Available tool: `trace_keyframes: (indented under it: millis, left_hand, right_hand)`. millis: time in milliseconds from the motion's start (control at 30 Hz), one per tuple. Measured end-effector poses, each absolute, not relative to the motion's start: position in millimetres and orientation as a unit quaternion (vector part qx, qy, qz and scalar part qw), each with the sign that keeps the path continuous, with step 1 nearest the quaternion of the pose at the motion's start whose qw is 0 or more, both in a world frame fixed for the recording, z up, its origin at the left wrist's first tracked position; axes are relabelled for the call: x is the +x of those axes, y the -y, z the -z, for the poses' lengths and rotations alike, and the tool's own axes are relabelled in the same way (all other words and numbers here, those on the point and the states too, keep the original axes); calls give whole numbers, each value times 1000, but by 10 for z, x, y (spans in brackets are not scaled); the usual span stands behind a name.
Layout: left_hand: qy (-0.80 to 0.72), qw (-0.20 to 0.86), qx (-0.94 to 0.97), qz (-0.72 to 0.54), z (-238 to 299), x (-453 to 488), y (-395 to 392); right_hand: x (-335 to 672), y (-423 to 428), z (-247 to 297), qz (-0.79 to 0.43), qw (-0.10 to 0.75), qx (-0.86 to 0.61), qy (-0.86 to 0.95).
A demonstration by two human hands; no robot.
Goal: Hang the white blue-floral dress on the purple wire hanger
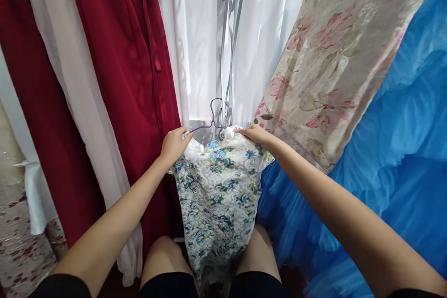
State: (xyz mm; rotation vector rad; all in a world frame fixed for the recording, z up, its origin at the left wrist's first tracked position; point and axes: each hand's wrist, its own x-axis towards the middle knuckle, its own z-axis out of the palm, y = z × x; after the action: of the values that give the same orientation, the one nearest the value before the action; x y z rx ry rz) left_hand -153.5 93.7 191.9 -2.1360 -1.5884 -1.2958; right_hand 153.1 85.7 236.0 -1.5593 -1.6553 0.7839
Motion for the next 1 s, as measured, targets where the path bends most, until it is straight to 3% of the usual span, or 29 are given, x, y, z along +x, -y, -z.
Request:
trace_keyframes:
  millis: [167, 400, 567, 633, 767, 867, 933, 1000]
  left_hand:
    - [568, 112, -701, 417, -1933, -1523, -769]
    - [591, 141, -670, 426, -2039, -1660, -731]
    - [564, 129, -679, 452, -2203, -1715, -825]
    - [552, 123, -687, 457, -2171, -1756, -840]
    - [546, 91, -679, 483, -1928, -1813, -822]
    - [526, 14, -650, 549, -1732, -1776, -786]
    - [499, -59, -618, 605, -1662, -1705, -744]
    - [465, -133, -591, 645, -1653, -1595, -670]
  right_hand:
    - [1544, -985, -2211, -426, 241, -639, 593]
    - [1529, -692, -2253, -293, 384, -486, 728]
    - [1428, -601, -2455, -246, 400, -388, 793]
    - [1349, -544, -2506, -293, 354, -368, 808]
    - [1121, -303, -2480, -465, 184, -340, 797]
    - [923, -54, -2354, -572, 88, -299, 759]
    - [832, 93, -2246, -604, 56, -254, 753]
    - [807, 182, -2135, -572, 87, -247, 778]
